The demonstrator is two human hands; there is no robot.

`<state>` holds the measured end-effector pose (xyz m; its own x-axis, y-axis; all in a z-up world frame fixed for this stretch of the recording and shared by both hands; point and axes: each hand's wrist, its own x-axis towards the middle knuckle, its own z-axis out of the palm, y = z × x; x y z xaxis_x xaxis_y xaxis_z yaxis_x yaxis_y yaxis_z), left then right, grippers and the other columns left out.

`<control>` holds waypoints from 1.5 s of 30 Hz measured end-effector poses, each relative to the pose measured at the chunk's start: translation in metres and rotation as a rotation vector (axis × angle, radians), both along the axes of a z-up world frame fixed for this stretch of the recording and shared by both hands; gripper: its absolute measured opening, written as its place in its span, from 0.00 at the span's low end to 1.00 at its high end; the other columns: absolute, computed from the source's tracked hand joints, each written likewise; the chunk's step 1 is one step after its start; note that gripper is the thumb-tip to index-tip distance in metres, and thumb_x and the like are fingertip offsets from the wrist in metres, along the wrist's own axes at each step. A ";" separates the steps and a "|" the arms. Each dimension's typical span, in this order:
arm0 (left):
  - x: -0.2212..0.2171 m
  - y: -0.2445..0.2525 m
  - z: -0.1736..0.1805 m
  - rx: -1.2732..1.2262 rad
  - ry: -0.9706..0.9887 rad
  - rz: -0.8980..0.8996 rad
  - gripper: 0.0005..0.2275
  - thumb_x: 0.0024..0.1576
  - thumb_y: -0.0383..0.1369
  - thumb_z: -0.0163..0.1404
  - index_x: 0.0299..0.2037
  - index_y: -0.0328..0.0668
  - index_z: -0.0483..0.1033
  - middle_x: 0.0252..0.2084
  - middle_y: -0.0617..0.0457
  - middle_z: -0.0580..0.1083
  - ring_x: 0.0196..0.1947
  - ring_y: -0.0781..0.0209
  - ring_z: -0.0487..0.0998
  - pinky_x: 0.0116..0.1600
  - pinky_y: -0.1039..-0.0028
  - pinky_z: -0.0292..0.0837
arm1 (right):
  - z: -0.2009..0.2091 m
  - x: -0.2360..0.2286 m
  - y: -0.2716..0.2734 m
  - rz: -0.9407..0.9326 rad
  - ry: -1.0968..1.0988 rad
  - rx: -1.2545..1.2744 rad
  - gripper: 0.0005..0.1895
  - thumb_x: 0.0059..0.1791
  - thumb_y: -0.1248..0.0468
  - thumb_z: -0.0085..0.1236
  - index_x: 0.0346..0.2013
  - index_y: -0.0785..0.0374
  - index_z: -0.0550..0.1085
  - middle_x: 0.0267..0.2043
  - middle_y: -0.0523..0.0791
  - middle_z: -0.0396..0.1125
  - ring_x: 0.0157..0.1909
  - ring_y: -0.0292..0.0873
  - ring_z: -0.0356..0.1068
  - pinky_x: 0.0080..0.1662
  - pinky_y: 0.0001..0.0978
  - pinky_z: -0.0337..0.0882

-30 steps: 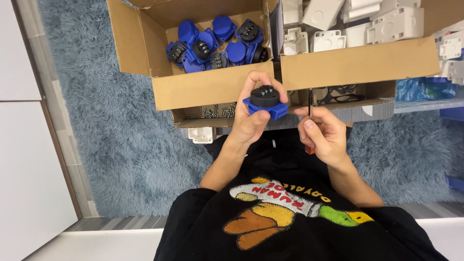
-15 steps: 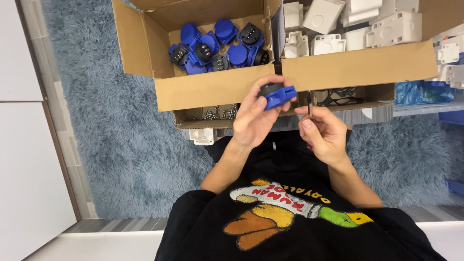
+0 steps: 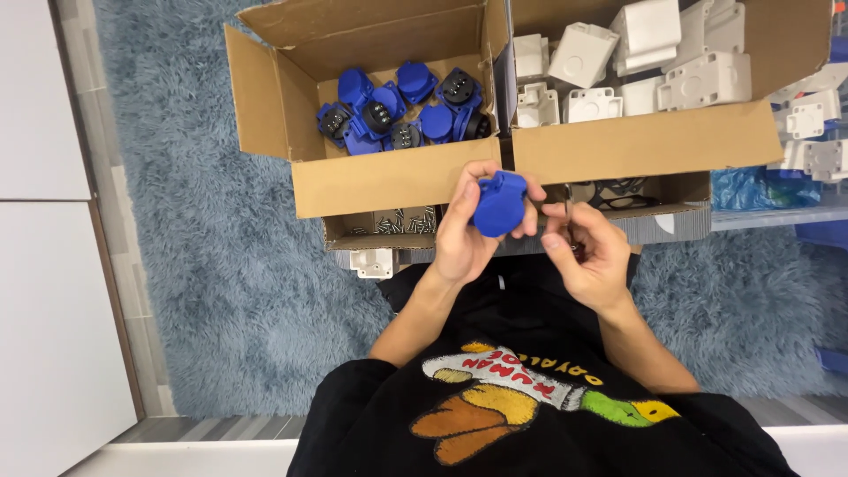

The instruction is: Assembling and inspecting electrical socket components using a screwdriver

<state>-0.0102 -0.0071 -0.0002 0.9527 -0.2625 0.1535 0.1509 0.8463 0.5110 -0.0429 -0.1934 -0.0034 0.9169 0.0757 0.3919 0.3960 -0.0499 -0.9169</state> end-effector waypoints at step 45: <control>-0.026 -0.010 0.013 0.332 -0.149 -0.092 0.19 0.77 0.41 0.33 0.57 0.28 0.68 0.31 0.33 0.75 0.20 0.61 0.72 0.30 0.76 0.65 | -0.013 0.010 -0.008 0.124 0.150 0.486 0.37 0.60 0.41 0.49 0.35 0.80 0.74 0.21 0.53 0.63 0.07 0.27 0.47 0.13 0.24 0.54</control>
<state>-0.0366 -0.0171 0.0125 0.8964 -0.4045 0.1811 0.1215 0.6172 0.7774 -0.0328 -0.2015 -0.0163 0.9613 0.0289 0.2739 0.2347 0.4343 -0.8696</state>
